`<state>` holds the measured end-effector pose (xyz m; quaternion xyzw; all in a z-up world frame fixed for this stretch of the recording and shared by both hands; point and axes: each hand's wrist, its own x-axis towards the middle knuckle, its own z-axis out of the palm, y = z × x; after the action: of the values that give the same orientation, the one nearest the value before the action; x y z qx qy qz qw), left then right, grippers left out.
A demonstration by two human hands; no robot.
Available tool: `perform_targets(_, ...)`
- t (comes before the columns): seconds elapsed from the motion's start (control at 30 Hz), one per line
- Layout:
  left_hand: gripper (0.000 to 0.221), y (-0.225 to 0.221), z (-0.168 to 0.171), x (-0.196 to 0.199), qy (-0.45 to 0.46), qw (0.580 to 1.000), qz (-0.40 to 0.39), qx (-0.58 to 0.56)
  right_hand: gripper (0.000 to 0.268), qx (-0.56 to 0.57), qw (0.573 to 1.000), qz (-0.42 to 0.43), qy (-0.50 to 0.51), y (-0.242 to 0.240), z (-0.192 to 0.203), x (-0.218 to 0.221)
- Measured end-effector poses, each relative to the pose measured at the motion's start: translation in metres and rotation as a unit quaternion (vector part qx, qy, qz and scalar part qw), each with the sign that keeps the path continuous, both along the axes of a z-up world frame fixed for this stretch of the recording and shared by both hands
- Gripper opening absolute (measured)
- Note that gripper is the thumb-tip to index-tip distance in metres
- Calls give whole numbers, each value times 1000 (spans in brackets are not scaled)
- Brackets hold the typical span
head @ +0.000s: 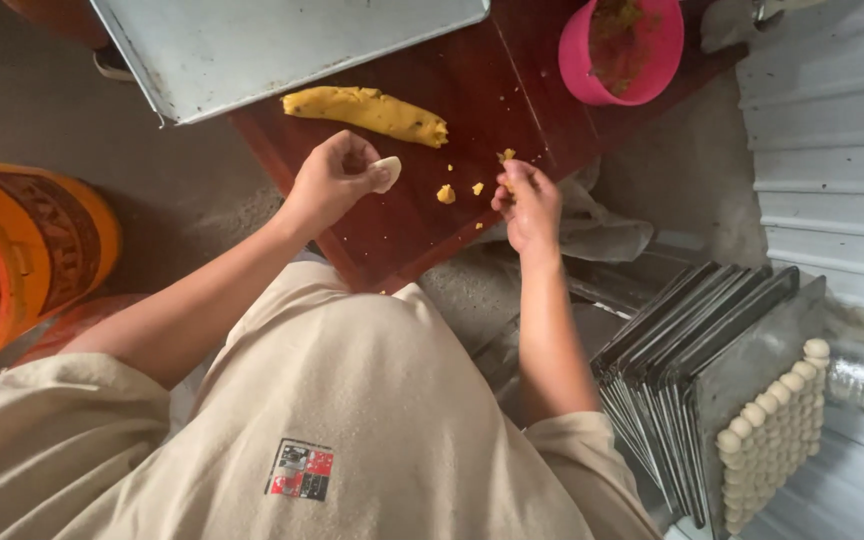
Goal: Rolling small portions of dough into spheres and placing them on a baking tray.
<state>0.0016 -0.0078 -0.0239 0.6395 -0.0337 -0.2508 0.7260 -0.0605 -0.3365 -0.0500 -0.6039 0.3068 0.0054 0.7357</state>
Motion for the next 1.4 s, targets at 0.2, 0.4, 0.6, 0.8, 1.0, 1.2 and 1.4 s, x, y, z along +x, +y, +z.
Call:
perform_targets(0.2, 24, -9, 9, -12, 72, 996, 45, -35, 14, 223, 974, -39, -31, -7, 4, -7)
perform_targets(0.4, 23, -33, 7, -41, 102, 987, 106, -68, 13, 235, 966, 19, -106, -15, -17, -31)
perform_targets(0.6, 26, -69, 12, -68, 76, 983, 167, -34, 39, 175, 982, 51, -54, 46, 70, -60)
perform_targets(0.8, 33, -98, 35, -98, 86, 984, 138, -68, 32, -181, 948, 152, -212, 61, 86, -85)
perform_targets(1.0, 36, -95, 60, -106, 39, 988, 37, -146, 30, -396, 867, 175, -248, 54, 107, -85)
perform_targets(1.2, 32, -79, 88, -85, 4, 989, -57, -137, 34, 80, 964, 180, -176, 39, 110, -77)
perform_targets(1.4, 16, -71, 88, -67, 19, 994, -65, -88, 18, 51, 974, 146, -163, 65, 118, -70)
